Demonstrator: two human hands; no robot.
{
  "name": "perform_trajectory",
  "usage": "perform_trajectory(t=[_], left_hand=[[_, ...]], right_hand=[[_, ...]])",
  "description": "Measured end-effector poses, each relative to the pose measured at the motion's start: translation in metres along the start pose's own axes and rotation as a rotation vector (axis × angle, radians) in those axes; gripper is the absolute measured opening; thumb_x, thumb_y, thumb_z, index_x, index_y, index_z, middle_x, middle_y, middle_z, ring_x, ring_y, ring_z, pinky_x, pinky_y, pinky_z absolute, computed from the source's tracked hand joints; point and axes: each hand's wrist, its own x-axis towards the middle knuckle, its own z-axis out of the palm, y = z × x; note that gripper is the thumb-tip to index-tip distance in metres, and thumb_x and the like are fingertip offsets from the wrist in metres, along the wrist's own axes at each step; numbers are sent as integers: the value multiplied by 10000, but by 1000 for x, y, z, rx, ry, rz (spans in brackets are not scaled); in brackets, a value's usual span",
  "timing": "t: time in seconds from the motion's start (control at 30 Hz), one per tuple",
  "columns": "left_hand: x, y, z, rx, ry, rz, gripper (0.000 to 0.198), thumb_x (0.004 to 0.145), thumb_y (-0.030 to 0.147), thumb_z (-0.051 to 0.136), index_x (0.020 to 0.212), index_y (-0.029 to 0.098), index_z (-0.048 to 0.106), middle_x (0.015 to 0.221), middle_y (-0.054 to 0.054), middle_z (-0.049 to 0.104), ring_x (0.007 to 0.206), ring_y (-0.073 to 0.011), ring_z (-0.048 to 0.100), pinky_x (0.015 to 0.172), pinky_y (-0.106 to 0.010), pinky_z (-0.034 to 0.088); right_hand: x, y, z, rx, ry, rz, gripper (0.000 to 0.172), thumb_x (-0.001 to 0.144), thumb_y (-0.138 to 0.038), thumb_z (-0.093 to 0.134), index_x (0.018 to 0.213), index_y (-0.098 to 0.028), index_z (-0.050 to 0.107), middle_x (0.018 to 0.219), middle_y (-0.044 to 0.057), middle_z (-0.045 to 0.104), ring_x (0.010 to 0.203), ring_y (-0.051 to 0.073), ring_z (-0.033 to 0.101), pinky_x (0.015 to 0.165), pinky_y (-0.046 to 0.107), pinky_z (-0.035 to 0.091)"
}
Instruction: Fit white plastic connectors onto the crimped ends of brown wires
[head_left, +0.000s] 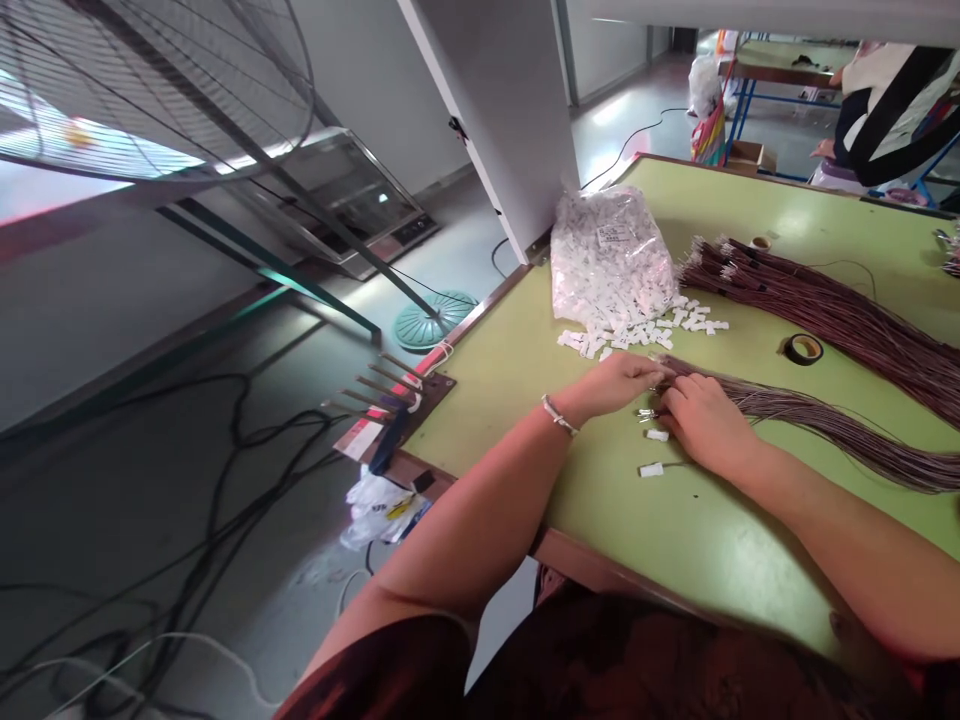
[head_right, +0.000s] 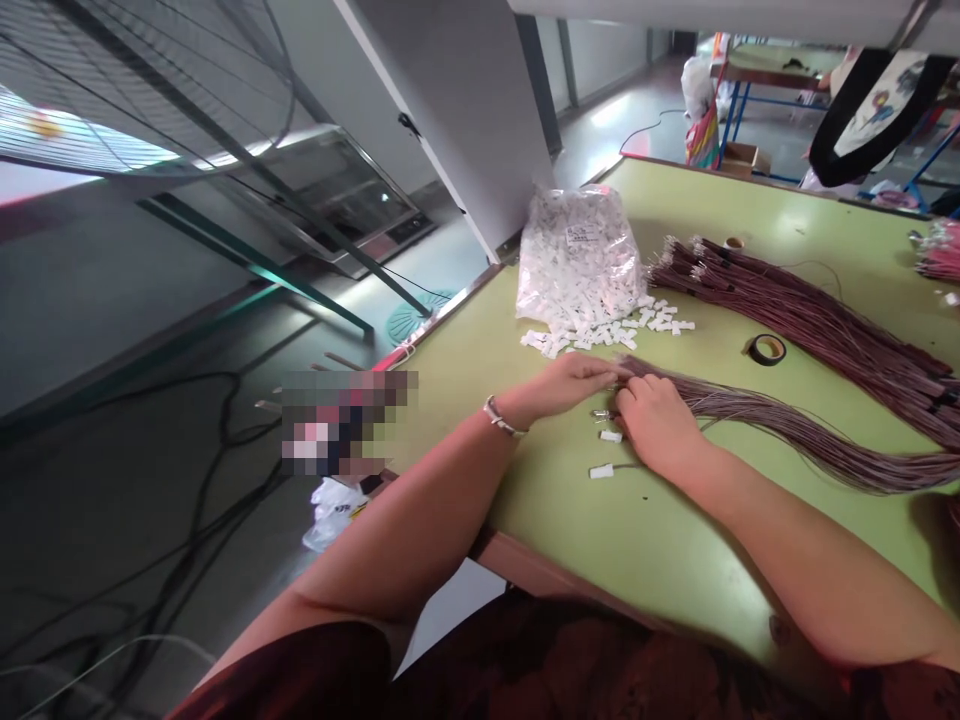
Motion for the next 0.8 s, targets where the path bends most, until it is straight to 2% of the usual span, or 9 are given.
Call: perform_trajectory(t=[0.1, 0.2, 0.3, 0.37, 0.4, 0.43, 0.57, 0.7, 0.8], left_hand=[[11, -4, 6, 35, -39, 21, 241, 808, 226, 573, 987, 232, 733, 1069, -41, 716, 1004, -186, 642, 947, -342, 469], [17, -3, 3, 8, 43, 16, 249, 806, 203, 560, 986, 218, 732, 1097, -45, 706, 1043, -184, 629, 979, -347, 449], [11, 1, -11, -21, 269, -41, 235, 810, 235, 552, 951, 176, 730, 987, -65, 728, 918, -174, 654, 891, -330, 489], [1, 5, -23, 22, 485, -118, 250, 810, 253, 533, 938, 155, 725, 884, -71, 729, 802, -172, 648, 782, -313, 504], [-5, 7, -28, 72, 531, -155, 238, 793, 244, 541, 911, 151, 727, 834, -67, 723, 750, -171, 636, 729, -303, 499], [-10, 10, -31, 130, 514, -184, 218, 770, 240, 559, 876, 154, 730, 791, -58, 714, 704, -169, 621, 687, -295, 487], [-26, 20, -31, 305, 292, -195, 160, 723, 239, 585, 765, 180, 727, 683, -32, 686, 604, -153, 565, 600, -276, 427], [-27, 24, -28, 417, 183, -173, 169, 712, 223, 550, 609, 184, 677, 599, -24, 646, 548, -138, 514, 542, -269, 373], [-26, 24, -34, 405, 205, -148, 183, 713, 235, 557, 562, 179, 642, 534, -7, 596, 501, -116, 468, 515, -260, 347]], right_hand=[[-1, 3, 2, 51, -18, -6, 129, 881, -194, 504, 852, -123, 607, 887, 136, 622, 869, 254, 535, 775, 366, 368], [0, 10, 2, 246, 18, 101, 127, 883, -215, 509, 941, -132, 587, 878, 101, 625, 821, 218, 543, 739, 332, 384], [2, 16, 6, 364, 38, 75, 242, 873, -191, 505, 1103, -136, 555, 961, 99, 619, 893, 212, 532, 799, 332, 391], [4, 18, 10, 355, 30, 16, 267, 861, -165, 497, 1117, -140, 569, 1008, 110, 609, 950, 222, 514, 859, 352, 378], [4, 19, 12, 341, 27, 10, 275, 853, -165, 503, 1116, -140, 577, 1019, 114, 603, 958, 227, 507, 872, 359, 375], [5, 19, 14, 329, 25, 22, 290, 841, -176, 521, 1123, -137, 577, 1018, 117, 597, 953, 230, 505, 872, 361, 378], [8, 17, 12, 291, -8, 120, 383, 804, -248, 604, 1163, -124, 556, 968, 108, 580, 916, 233, 509, 838, 353, 397], [11, 12, 4, 211, -49, 210, 177, 823, -270, 589, 948, -148, 617, 918, 108, 568, 896, 246, 500, 808, 368, 401], [14, 10, 2, 157, -50, 175, 101, 836, -233, 559, 784, -160, 604, 900, 122, 542, 939, 267, 483, 835, 398, 392]])
